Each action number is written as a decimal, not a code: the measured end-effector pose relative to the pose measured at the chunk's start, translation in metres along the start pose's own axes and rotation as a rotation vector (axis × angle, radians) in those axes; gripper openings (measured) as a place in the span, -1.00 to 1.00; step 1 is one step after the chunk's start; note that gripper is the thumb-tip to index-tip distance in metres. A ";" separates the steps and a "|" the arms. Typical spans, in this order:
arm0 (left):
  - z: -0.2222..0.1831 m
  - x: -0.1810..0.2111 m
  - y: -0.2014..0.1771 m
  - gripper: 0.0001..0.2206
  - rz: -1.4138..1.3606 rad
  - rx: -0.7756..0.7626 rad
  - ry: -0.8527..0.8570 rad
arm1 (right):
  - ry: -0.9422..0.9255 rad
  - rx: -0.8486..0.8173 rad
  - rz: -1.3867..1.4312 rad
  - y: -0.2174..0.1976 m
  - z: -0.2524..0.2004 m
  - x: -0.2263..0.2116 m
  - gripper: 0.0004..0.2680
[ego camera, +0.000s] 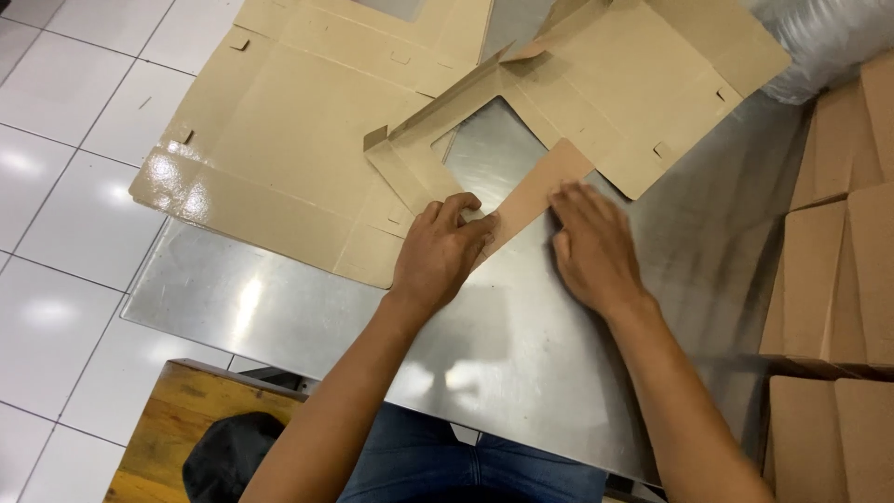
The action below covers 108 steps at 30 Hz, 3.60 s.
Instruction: The person folds a flat cardboard sheet into a box with a clear window, tucks and locks the side flaps, and closes the top flaps. The finished box is placed on the metal table next to other flat sheets.
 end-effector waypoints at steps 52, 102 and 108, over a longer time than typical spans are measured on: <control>-0.002 0.006 -0.008 -0.80 -0.017 -0.014 0.000 | -0.166 0.072 -0.235 -0.003 -0.007 -0.051 -0.77; -0.019 0.036 -0.048 -0.85 0.108 -0.042 -0.045 | 0.232 -0.181 0.356 -0.045 -0.027 0.024 -0.64; -0.055 0.023 -0.108 -0.83 0.235 -0.081 -0.064 | 0.134 -0.247 0.517 -0.075 -0.044 0.003 -0.52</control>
Point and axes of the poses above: each hand's wrist, its own z-axis towards the middle knuckle, its own y-axis out of the palm, x = y × z, the point moved 3 cm from there along z, towards the middle knuckle, and after that the axes turned 13 degrees about -x, right-handed, at the moved point
